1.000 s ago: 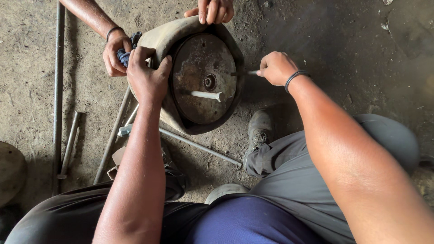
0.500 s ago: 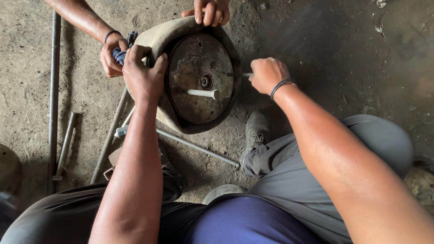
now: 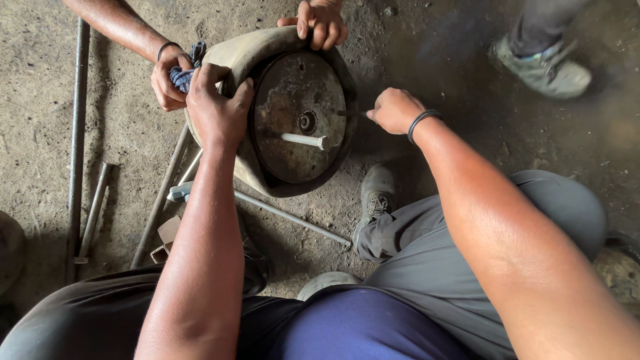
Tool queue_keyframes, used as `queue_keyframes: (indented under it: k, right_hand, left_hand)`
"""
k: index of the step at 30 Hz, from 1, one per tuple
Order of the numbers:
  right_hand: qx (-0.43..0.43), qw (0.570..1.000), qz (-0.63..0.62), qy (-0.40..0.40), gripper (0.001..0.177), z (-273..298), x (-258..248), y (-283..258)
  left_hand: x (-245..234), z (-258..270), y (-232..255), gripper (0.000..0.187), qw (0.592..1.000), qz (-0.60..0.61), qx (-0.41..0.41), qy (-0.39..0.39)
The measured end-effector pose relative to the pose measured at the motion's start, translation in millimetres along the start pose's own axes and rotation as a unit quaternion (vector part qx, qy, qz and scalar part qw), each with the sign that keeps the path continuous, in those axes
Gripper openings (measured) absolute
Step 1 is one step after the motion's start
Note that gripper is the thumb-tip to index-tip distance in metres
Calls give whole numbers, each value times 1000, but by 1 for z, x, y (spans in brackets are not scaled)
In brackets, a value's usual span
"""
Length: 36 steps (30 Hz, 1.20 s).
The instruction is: The person uses a hammer and a metal rod to strike and separate a circular metal component from a larger cylindrical housing. They then wipe the parts with a cloth and manipulate a smaller metal ring on the floor.
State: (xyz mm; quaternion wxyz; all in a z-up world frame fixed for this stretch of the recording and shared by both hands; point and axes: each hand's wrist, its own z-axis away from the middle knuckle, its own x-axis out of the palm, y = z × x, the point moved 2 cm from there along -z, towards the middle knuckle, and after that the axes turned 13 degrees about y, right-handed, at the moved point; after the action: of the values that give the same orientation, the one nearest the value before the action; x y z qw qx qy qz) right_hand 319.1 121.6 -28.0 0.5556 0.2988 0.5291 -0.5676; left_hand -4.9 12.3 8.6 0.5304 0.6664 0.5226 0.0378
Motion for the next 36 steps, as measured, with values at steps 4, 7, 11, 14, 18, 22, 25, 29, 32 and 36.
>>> queue_keyframes:
  k: [4,7,11,14,18,22,25,29,32,36]
  right_hand:
    - [-36,996,-31,74,26,7,-2,-4]
    - [-73,990,27,117,20,19,-6,-17]
    - [-81,990,45,107,20,19,-9,-19]
    - [-45,994,10,95,21,13,-4,-15]
    - [9,996,-41,81,25,8,-1,-12]
    - [-86,987,79,109,28,23,0,-26]
    - [-107,978,144,111,22,25,3,-33]
    - [-38,996,63,53,26,12,1,-27]
    - [-32,998,27,46,25,7,1,-24]
    - [-108,976,160,98,32,18,11,-32]
  left_hand:
    - [0,0,-4,36,1000,0,15,6]
    - [0,-2,-8,36,1000,3,5,9]
    - [-1,-1,-7,36,1000,-4,14,10]
    - [-3,-1,-5,36,1000,-12,-1,5]
    - [-3,-3,-2,36,1000,-6,-1,2]
    - [0,-5,-6,36,1000,5,3,-1]
    - [2,-6,-9,35,1000,13,0,6]
    - [0,-8,-11,36,1000,7,4,7]
    - [-1,-7,-10,36,1000,10,-9,2]
    - [-3,-8,-10,36,1000,13,-13,3]
